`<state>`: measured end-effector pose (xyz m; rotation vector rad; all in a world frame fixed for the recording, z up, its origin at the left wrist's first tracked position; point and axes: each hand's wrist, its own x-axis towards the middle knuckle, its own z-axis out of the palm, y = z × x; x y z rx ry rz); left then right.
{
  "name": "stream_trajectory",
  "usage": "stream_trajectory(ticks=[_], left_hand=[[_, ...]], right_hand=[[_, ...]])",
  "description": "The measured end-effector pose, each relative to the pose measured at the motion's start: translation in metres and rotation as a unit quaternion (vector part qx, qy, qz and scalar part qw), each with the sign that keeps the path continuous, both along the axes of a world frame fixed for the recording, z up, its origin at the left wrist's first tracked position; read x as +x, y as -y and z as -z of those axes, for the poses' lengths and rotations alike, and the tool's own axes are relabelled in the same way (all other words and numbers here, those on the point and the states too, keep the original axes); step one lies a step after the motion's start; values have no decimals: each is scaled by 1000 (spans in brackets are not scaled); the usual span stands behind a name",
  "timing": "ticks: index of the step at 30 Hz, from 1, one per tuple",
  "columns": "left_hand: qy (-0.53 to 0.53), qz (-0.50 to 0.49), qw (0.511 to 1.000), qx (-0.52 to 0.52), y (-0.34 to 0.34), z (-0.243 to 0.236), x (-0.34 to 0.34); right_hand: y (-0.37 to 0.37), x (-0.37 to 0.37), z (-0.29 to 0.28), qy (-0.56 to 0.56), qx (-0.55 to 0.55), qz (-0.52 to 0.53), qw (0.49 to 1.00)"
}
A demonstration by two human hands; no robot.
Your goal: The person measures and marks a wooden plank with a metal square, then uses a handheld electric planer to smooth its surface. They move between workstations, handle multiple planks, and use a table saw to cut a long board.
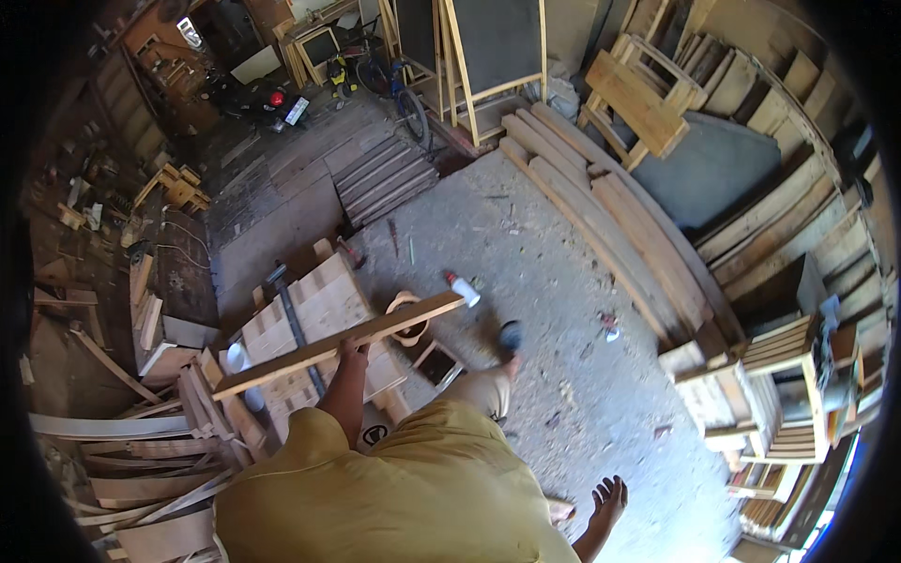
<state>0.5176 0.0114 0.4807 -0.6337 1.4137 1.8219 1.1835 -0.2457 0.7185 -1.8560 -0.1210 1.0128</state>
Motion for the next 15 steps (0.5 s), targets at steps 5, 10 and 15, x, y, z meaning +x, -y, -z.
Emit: stream_trajectory(ticks=[5, 10, 15], left_hand=[[129, -58, 990, 12, -133, 49, 68], [-17, -121, 990, 63, -189, 49, 60], [52, -248, 967, -9, -260, -33, 39]], right_hand=[[-138, 83, 55, 39, -37, -18, 998], [-347, 103, 83, -14, -153, -171, 973], [-545, 116, 108, -8, -229, -303, 925]])
